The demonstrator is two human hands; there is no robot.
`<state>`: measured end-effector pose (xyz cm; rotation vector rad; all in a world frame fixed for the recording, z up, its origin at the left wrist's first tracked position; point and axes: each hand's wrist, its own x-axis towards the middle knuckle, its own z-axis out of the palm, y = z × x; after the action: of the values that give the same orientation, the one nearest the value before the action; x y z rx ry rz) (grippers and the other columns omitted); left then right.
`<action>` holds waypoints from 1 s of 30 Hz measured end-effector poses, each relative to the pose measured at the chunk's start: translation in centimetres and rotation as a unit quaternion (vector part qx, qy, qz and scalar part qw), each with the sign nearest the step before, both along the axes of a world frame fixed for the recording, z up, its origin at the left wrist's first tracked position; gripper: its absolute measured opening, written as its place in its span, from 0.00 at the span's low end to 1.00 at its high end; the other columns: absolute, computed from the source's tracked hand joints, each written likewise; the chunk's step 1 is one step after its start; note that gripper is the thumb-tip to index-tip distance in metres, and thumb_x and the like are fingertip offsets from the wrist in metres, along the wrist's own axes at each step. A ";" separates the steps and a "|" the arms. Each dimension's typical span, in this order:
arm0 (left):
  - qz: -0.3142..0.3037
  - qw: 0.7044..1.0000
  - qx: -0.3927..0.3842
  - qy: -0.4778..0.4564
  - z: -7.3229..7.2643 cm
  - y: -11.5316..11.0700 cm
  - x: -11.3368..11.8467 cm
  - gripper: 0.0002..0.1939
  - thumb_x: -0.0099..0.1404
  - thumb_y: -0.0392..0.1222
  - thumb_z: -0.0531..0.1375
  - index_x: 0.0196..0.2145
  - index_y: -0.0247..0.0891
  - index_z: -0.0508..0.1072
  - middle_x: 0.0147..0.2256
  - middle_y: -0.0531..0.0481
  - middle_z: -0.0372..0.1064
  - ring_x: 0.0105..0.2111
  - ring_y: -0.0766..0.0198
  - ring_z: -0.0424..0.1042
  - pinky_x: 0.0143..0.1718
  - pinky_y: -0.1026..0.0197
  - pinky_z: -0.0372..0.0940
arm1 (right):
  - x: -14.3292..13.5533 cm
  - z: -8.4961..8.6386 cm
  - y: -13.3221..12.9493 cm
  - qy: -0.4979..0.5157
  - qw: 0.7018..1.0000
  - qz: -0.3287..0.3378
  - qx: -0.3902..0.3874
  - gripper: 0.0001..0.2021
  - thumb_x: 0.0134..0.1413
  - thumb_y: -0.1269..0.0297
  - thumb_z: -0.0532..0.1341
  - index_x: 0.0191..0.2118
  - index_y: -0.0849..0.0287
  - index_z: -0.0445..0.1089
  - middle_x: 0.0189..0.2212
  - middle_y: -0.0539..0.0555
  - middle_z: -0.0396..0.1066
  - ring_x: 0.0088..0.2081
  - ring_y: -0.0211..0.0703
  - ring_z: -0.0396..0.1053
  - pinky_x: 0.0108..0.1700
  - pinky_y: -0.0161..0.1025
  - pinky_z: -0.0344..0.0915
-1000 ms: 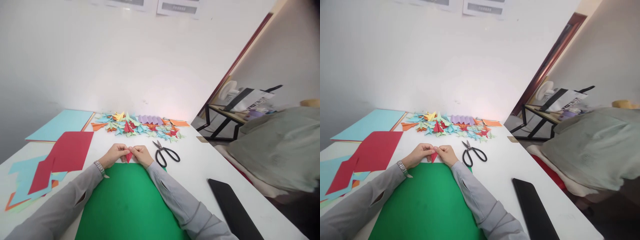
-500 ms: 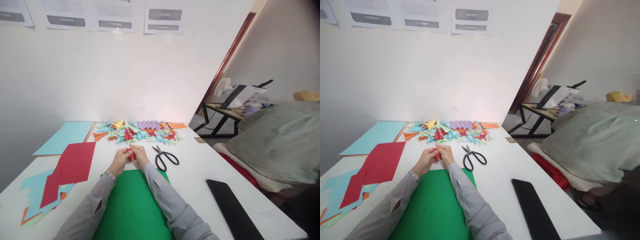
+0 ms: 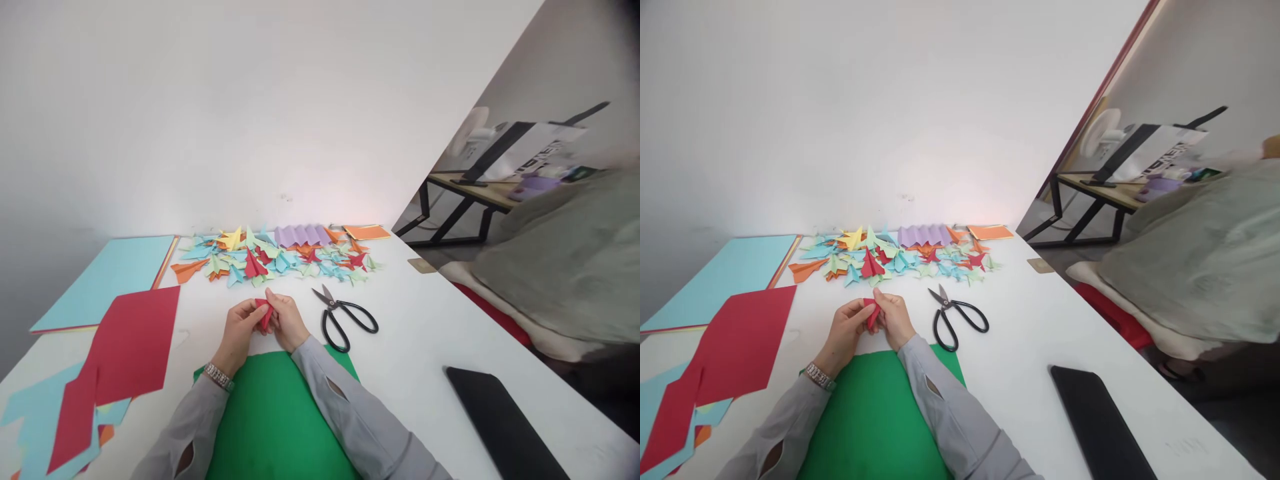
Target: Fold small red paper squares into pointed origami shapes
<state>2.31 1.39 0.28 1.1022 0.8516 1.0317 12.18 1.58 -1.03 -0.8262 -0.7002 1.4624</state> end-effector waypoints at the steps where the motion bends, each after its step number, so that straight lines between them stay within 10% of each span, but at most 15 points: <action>1: 0.000 1.000 0.002 -0.004 0.0 0.0 0.0 0.13 0.54 0.46 0.64 0.21 0.35 0.70 0.18 0.53 0.68 0.18 0.69 0.63 0.22 0.65 0.56 | 0.0 0.0 0.0 0.002 1.000 -0.008 -0.002 0.29 0.39 0.43 0.65 0.09 0.56 0.51 0.03 0.43 0.48 0.07 0.32 0.50 0.10 0.32 0.48; 10: -0.051 0.998 -0.020 -0.016 0.1 0.2 -0.3 0.09 0.55 0.42 0.63 0.23 0.34 0.70 0.17 0.55 0.65 0.17 0.70 0.62 0.22 0.65 0.57 | 0.7 -0.1 -0.2 -0.036 0.999 0.001 0.015 0.28 0.43 0.41 0.62 0.10 0.56 0.53 0.03 0.44 0.49 0.08 0.33 0.52 0.11 0.33 0.48; 21: 0.026 0.998 -0.047 -0.043 0.4 0.3 0.0 0.11 0.53 0.44 0.64 0.22 0.35 0.69 0.17 0.54 0.66 0.18 0.71 0.64 0.20 0.67 0.56 | 0.6 0.3 -0.4 -0.100 0.994 0.010 0.053 0.27 0.46 0.43 0.61 0.11 0.58 0.58 0.07 0.46 0.57 0.12 0.33 0.58 0.17 0.33 0.53; 30: -0.084 0.996 -0.033 0.019 0.2 0.7 -1.1 0.07 0.49 0.40 0.64 0.21 0.33 0.71 0.15 0.55 0.64 0.14 0.70 0.62 0.18 0.65 0.58 | 1.3 0.1 -0.6 -0.123 0.983 0.120 0.067 0.24 0.47 0.44 0.61 0.14 0.60 0.65 0.10 0.50 0.67 0.14 0.37 0.65 0.21 0.34 0.60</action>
<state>1.17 2.13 0.46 1.1202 0.8036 0.8385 13.44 1.03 -0.90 -0.8475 -1.1042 1.5206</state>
